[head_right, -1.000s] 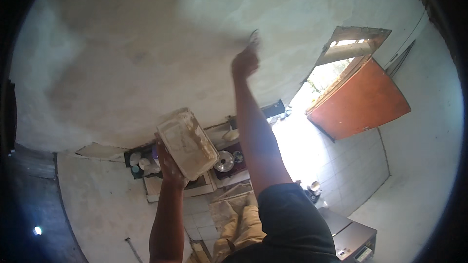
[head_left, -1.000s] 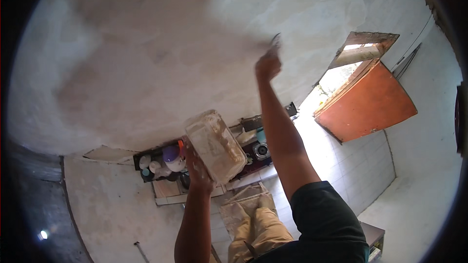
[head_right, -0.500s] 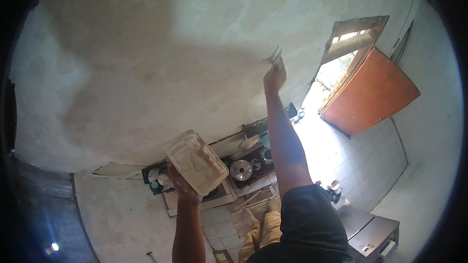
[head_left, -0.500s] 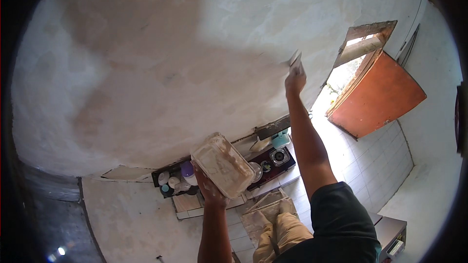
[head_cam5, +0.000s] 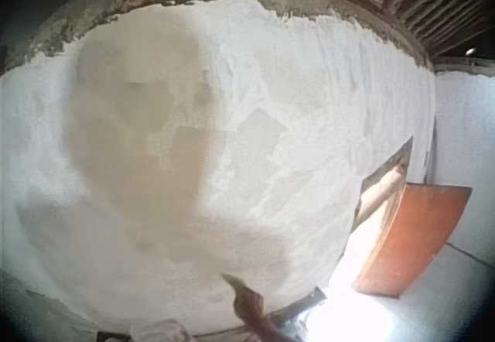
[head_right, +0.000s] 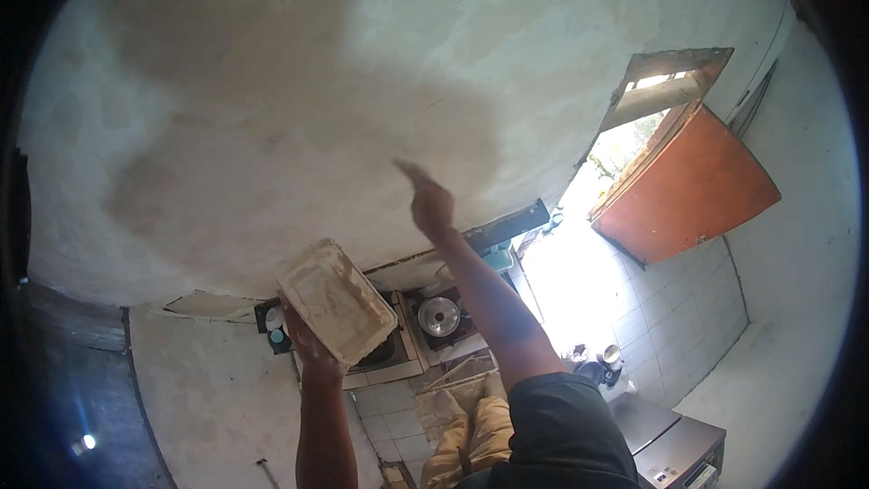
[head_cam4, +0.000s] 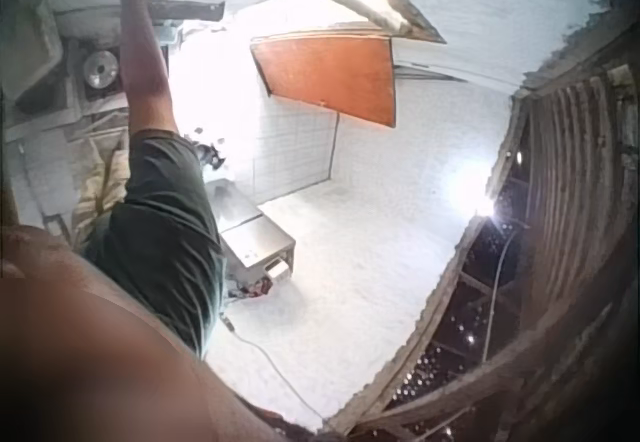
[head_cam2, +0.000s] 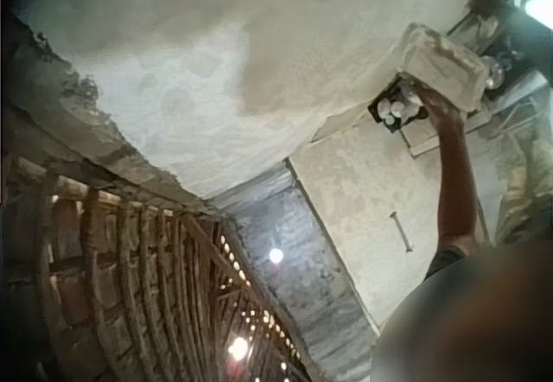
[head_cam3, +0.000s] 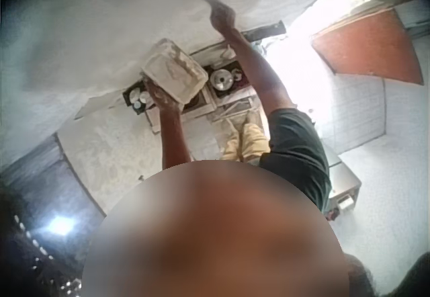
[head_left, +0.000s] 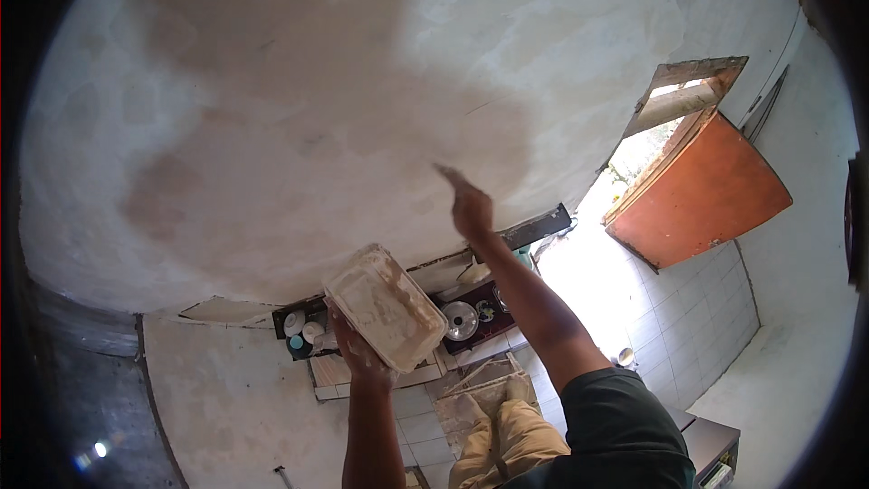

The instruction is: Applying plaster to a ceiling using a putty knife.

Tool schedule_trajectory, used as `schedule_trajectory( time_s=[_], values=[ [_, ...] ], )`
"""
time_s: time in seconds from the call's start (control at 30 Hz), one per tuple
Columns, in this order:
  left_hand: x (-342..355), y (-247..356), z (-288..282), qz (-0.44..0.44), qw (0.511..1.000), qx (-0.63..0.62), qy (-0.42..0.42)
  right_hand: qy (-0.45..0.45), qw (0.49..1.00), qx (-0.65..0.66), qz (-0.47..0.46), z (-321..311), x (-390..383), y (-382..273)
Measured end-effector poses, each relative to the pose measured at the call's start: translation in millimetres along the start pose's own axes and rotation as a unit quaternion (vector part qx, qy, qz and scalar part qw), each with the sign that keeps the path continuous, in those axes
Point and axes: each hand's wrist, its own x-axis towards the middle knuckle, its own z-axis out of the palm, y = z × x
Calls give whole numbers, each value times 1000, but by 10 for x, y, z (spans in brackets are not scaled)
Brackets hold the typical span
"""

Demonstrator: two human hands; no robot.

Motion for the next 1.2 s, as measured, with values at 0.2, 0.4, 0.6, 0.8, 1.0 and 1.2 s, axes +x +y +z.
schedule_trajectory(
  time_s=[0.2, 0.4, 0.6, 0.8, 1.0, 1.2],
  values=[
    [-66, 119, 75, 19, 995, -24, 95, 359, 892, 180, 207, -944, 1025, 865],
    [45, 270, -78, -178, 949, -250, 78, 336, 899, 109, 260, -709, 1209, 653],
    [84, 413, -65, -190, 967, -159, 57, 206, 977, -18, -59, -38, 505, 51],
    [-1, 174, 63, -164, 904, -389, 72, 128, 987, 87, -41, -438, 449, 586],
    [67, 206, 186, 12, 999, 11, 46, 394, 904, -143, 85, -798, 1129, 1367],
    [-169, -162, 26, -80, 993, -66, 54, 121, 991, 31, 42, 589, 203, -174]
  ],
)
